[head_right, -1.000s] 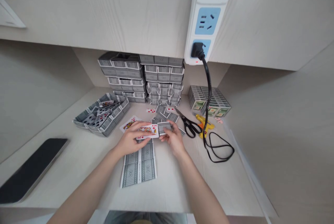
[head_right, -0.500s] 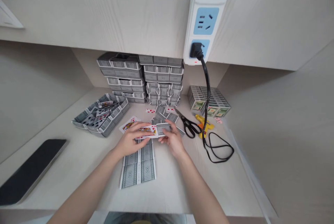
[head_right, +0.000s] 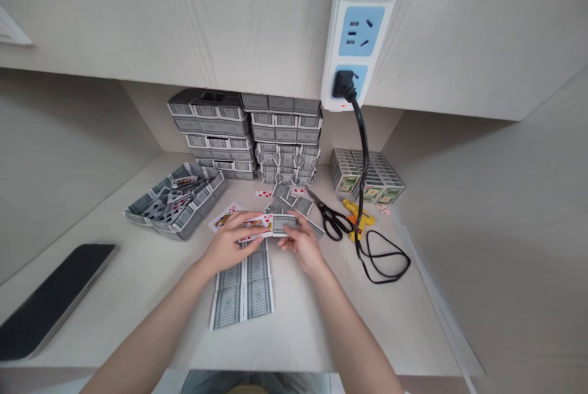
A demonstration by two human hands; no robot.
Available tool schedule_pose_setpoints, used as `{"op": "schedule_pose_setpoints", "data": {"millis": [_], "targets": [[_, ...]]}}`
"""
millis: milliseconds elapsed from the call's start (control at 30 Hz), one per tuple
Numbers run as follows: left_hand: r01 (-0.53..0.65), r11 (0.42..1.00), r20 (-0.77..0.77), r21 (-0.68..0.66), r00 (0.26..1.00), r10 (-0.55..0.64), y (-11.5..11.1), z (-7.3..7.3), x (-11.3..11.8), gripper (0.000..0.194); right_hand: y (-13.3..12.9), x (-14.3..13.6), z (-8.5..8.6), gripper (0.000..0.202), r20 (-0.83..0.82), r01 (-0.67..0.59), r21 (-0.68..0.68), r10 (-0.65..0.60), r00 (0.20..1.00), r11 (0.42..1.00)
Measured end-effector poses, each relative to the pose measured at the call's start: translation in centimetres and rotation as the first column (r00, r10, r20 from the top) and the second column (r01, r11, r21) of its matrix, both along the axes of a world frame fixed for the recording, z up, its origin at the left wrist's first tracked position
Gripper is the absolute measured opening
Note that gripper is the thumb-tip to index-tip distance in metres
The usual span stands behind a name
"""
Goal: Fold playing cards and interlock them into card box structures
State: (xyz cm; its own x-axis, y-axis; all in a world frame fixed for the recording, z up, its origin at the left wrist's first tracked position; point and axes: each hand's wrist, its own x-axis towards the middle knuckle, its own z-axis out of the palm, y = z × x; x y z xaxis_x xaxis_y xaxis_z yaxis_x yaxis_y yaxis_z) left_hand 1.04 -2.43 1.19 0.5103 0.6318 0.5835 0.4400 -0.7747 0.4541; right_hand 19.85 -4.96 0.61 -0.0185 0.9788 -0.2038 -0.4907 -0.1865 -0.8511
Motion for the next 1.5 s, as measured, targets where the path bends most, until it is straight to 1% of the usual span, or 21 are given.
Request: {"op": "schedule_pose_setpoints", "data": {"millis": [300, 500, 667, 800, 967, 1033, 1133, 1200, 1267, 1333, 1400, 1433, 1467, 1500], "targets": [[0.022, 1.000, 0.015, 0.007, 1.000, -0.022, -0.2, 0.2, 0.1, 0.026, 0.0, -0.2, -0.5, 0.043, 0.033, 0.032, 0.026, -0.033, 0.999, 0.999], [0.059, 0.998, 0.023, -0.019, 0.998, -0.059, -0.5, 0.4, 0.3, 0.024, 0.0, -0.1, -0.8, 0.037, 0.090, 0.006, 0.058, -0.011, 0.996, 0.998], [0.055, 0.998, 0.064, -0.034, 0.997, -0.053, -0.6, 0.4, 0.7, 0.020, 0.1, -0.3, -1.0, 0.037, 0.136, -0.008, 0.088, -0.004, 0.991, 0.996], [0.053, 0.996, 0.076, -0.069, 0.996, -0.047, -0.8, 0.4, 0.8, 0.028, -0.1, -0.7, -1.2, 0.037, 0.166, -0.052, 0.107, 0.034, 0.985, 0.993], [0.035, 0.995, 0.070, -0.097, 0.997, -0.028, -1.0, 0.4, 1.2, 0.033, -0.3, -1.1, -0.9, 0.043, 0.189, -0.065, 0.108, 0.043, 0.981, 0.992], [0.009, 0.995, 0.068, -0.103, 0.998, -0.002, -1.1, 0.4, 1.4, 0.035, -0.3, -1.2, -0.7, 0.050, 0.172, -0.029, 0.100, 0.012, 0.985, 0.995], [-0.075, 0.987, 0.068, -0.141, 0.994, 0.086, -1.2, 0.4, 1.6, 0.040, -0.3, -1.2, -0.5, 0.055, 0.090, 0.038, 0.075, -0.045, 0.995, 0.996], [-0.113, 0.977, 0.079, -0.180, 0.989, 0.129, -1.2, 0.4, 1.6, 0.047, -0.1, -1.1, -0.5, 0.049, 0.034, 0.050, 0.055, -0.052, 0.998, 0.997], [-0.102, 0.966, 0.114, -0.238, 0.985, 0.132, -1.3, 0.3, 1.5, 0.050, 0.0, -1.0, -0.7, 0.037, 0.016, 0.055, 0.042, -0.056, 0.998, 0.998], [-0.049, 0.943, 0.184, -0.330, 0.976, 0.114, -1.2, 0.1, 1.3, 0.047, 0.1, -0.8, -0.8, 0.027, 0.037, 0.067, 0.037, -0.069, 0.997, 0.997], [0.025, 0.893, 0.275, -0.449, 0.955, 0.111, -1.1, -0.1, 1.3, 0.043, 0.2, -0.6, -0.8, 0.024, 0.067, 0.058, 0.044, -0.061, 0.996, 0.997], [0.073, 0.853, 0.319, -0.517, 0.941, 0.113, -1.0, -0.3, 1.3, 0.044, 0.1, -0.6, -0.8, 0.025, 0.083, 0.039, 0.047, -0.042, 0.996, 0.998], [0.131, 0.798, 0.360, -0.588, 0.926, 0.114, -1.0, -0.4, 1.4, 0.046, 0.1, -0.5, -0.8, 0.026, 0.096, 0.008, 0.048, -0.013, 0.995, 0.999], [0.196, 0.726, 0.397, -0.659, 0.911, 0.114, -0.9, -0.5, 1.4, 0.047, 0.1, -0.4, -0.7, 0.027, 0.106, -0.029, 0.046, 0.023, 0.994, 0.999]]}}
